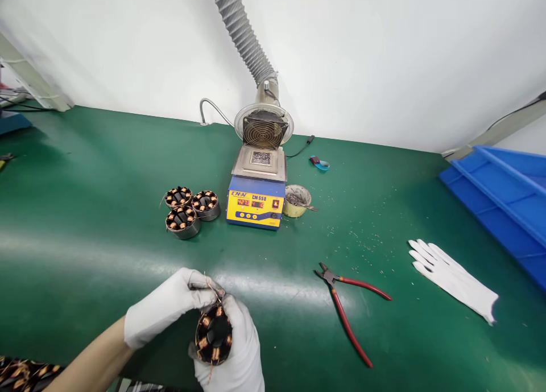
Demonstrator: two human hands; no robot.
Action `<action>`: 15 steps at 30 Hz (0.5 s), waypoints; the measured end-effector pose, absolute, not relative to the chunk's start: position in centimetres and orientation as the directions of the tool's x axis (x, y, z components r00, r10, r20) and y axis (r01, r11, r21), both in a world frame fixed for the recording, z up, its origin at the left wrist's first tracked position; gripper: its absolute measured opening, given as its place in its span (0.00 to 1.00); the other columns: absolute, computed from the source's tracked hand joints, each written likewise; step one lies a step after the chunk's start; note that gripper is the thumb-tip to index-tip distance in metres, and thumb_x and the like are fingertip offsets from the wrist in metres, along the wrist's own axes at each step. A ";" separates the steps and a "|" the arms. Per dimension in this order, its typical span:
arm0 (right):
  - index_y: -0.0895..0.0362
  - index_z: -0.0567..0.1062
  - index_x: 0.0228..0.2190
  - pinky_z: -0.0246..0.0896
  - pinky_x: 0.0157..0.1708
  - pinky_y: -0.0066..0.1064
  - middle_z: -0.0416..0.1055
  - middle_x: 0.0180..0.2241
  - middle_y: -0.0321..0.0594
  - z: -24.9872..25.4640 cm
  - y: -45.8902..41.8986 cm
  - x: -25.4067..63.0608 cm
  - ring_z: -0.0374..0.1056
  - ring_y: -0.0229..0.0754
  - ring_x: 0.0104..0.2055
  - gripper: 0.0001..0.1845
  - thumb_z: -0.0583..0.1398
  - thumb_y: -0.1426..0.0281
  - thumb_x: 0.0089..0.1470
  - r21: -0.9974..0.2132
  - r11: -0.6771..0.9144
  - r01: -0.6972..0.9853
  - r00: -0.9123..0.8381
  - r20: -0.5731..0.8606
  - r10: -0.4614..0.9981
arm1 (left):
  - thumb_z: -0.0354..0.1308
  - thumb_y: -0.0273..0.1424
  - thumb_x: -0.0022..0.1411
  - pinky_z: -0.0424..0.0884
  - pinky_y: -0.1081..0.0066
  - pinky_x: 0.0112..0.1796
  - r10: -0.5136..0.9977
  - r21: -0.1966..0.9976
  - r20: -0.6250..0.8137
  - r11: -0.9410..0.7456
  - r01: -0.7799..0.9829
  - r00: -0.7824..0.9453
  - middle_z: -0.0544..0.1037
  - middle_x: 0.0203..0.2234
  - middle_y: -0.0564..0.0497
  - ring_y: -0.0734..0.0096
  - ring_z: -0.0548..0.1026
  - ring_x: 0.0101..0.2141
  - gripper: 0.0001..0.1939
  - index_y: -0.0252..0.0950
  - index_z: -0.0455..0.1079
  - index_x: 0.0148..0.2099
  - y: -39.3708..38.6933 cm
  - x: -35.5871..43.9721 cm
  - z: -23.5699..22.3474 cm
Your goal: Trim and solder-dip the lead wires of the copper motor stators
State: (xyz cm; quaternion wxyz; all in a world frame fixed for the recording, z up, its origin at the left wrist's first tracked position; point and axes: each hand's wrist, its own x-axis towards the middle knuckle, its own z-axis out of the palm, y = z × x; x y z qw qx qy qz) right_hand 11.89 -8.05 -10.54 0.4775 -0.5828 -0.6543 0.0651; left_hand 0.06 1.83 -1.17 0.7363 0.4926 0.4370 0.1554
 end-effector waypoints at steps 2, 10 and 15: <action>0.60 0.57 0.55 0.71 0.38 0.37 0.71 0.42 0.52 -10.6 -8.1 12.1 0.71 0.52 0.42 0.38 0.62 0.59 0.46 -0.628 0.319 0.710 0.110 0.546 0.830 | 0.59 0.35 0.50 0.58 0.75 0.28 0.658 0.858 -0.499 0.468 0.212 0.564 0.67 0.18 0.57 0.77 0.61 0.23 0.11 0.32 0.70 0.23 2.3 0.0 -1.1; 0.67 0.42 0.61 0.70 0.40 0.40 0.69 0.46 0.58 -11.8 -9.2 10.5 0.70 0.55 0.44 0.53 0.61 0.56 0.45 -0.820 0.078 0.568 0.302 0.295 0.907 | 0.64 0.30 0.43 0.63 0.71 0.46 0.849 0.868 -0.489 0.496 0.015 0.200 0.76 0.44 0.51 0.66 0.70 0.45 0.25 0.40 0.70 0.47 0.8 -0.5 -1.3; 0.67 0.43 0.61 0.70 0.40 0.39 0.70 0.44 0.57 -11.1 -9.1 10.7 0.71 0.55 0.42 0.52 0.61 0.58 0.45 -0.823 0.023 0.568 0.333 0.255 0.908 | 0.63 0.34 0.42 0.67 0.66 0.41 0.771 0.783 -0.593 0.619 -0.057 0.235 0.78 0.33 0.47 0.64 0.73 0.36 0.19 0.32 0.72 0.39 0.6 0.7 -0.7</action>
